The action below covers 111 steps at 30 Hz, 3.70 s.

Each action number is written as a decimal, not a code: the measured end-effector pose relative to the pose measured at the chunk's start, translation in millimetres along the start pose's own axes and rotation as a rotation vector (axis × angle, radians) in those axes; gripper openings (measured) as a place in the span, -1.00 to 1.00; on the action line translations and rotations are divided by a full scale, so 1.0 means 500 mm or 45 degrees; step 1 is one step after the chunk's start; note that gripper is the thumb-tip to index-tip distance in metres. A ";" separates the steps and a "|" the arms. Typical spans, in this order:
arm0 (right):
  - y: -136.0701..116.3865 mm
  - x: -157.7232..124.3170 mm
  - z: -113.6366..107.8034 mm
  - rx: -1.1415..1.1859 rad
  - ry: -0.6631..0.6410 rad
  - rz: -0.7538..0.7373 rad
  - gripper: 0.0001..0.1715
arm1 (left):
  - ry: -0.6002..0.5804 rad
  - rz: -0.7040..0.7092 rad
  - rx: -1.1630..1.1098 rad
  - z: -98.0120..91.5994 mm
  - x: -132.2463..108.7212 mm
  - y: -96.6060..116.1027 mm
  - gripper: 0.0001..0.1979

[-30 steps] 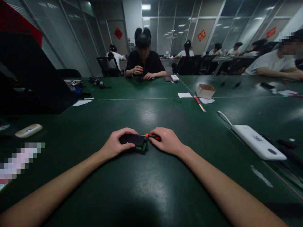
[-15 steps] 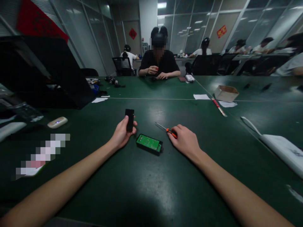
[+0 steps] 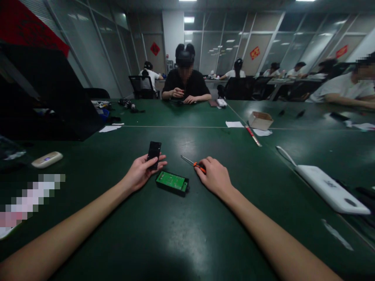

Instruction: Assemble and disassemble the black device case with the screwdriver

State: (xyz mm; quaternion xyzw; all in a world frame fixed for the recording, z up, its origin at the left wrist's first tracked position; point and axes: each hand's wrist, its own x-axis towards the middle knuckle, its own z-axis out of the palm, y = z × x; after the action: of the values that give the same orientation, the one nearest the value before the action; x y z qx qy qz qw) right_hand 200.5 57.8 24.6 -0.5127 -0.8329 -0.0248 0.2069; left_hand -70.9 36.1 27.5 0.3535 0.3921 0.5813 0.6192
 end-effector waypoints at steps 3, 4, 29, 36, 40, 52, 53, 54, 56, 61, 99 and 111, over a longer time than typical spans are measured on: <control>-0.001 -0.001 0.004 -0.001 0.027 -0.035 -0.72 | 0.028 -0.012 0.018 0.002 0.000 0.001 -0.78; -0.002 0.000 0.004 -0.007 0.034 -0.052 -0.73 | 0.037 -0.016 0.020 0.002 -0.001 0.002 -0.79; -0.114 -0.043 -0.003 1.231 -0.057 0.208 -0.41 | -0.224 -0.052 -0.029 0.006 -0.014 -0.003 -0.65; -0.107 -0.032 -0.005 2.273 -0.182 0.497 -0.44 | -0.412 -0.312 -0.184 0.027 -0.042 -0.012 -0.67; -0.102 -0.027 -0.010 2.568 -0.256 0.659 -0.54 | -0.566 -0.408 -0.180 0.029 -0.052 -0.016 -0.64; -0.095 -0.034 -0.008 2.473 -0.429 0.705 -0.56 | -0.551 -0.486 -0.124 0.019 -0.052 -0.014 -0.57; -0.094 -0.033 -0.007 2.450 -0.421 0.692 -0.56 | -0.552 -0.483 -0.131 0.020 -0.052 -0.015 -0.58; -0.093 -0.033 -0.005 2.432 -0.412 0.682 -0.55 | -0.554 -0.481 -0.142 0.020 -0.052 -0.015 -0.58; -0.090 -0.031 -0.001 2.404 -0.413 0.674 -0.54 | -0.560 -0.478 -0.163 0.021 -0.050 -0.015 -0.59; -0.090 -0.028 -0.010 2.405 -0.475 0.661 -0.64 | -0.594 -0.473 -0.143 0.020 -0.048 -0.014 -0.57; -0.139 -0.051 0.002 1.789 0.151 0.124 -0.10 | -0.321 -0.129 0.178 0.057 -0.068 -0.038 -0.49; -0.145 -0.045 0.005 1.839 -0.013 0.039 -0.10 | -0.235 0.029 0.275 0.072 -0.081 -0.042 -0.26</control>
State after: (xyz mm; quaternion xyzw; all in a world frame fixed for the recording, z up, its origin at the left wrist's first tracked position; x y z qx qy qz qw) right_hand 145.8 4.9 26.4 -0.2597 -0.6349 0.5373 0.4907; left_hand -30.2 -5.3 27.7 0.4745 0.3898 0.5078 0.6042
